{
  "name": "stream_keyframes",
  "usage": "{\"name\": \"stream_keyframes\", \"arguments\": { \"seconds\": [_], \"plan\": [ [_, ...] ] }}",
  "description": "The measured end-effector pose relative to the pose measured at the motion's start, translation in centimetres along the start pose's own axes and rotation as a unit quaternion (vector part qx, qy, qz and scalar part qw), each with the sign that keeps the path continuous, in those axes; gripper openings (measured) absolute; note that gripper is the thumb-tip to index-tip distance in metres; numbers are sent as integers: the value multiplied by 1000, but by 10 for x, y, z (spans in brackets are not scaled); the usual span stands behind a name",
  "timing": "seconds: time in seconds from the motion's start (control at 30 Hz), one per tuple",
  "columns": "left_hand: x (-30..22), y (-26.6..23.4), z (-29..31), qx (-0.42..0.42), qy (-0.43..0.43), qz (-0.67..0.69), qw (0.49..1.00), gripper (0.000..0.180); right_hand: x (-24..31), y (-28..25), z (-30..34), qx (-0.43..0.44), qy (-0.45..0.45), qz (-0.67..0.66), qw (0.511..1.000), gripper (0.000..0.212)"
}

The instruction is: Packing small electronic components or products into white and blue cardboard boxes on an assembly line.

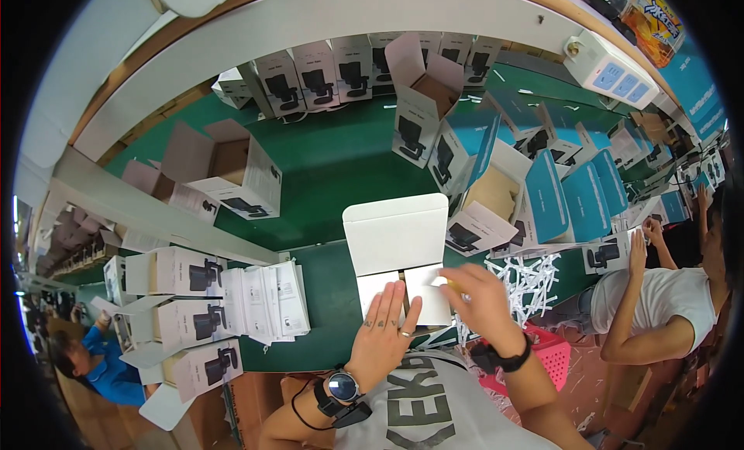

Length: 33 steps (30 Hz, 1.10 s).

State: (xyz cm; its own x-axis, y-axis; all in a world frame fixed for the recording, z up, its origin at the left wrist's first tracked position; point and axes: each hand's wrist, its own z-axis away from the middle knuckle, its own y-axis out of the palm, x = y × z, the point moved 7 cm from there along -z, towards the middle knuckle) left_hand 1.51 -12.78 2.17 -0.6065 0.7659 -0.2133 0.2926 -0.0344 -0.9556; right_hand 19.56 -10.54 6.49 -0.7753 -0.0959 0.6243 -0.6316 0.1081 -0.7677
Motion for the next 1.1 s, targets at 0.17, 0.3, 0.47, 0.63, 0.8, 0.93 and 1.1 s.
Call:
{"name": "stream_keyframes", "arguments": {
  "seconds": [0.17,0.3,0.47,0.63,0.8,0.93,1.1],
  "plan": [
    [-3,12,10,53,11,-57,997,54,57,57,-53,-61,-164,-9,985,21],
    [0,14,12,36,-1,-34,999,52,57,68,-52,-73,-158,-10,985,16],
    [12,19,19,29,10,13,999,49,68,87,-54,-56,-149,-39,987,14],
    [14,17,21,2,20,16,1000,49,77,84,-50,-108,-145,15,983,14],
    [17,14,21,-9,32,36,999,48,69,85,-55,-56,-140,-37,988,13],
    [19,15,23,-14,32,7,999,42,75,89,-56,-37,-211,-58,975,13],
    [23,15,24,-27,20,44,998,47,79,86,-47,-111,-124,14,986,13]
  ]
}}
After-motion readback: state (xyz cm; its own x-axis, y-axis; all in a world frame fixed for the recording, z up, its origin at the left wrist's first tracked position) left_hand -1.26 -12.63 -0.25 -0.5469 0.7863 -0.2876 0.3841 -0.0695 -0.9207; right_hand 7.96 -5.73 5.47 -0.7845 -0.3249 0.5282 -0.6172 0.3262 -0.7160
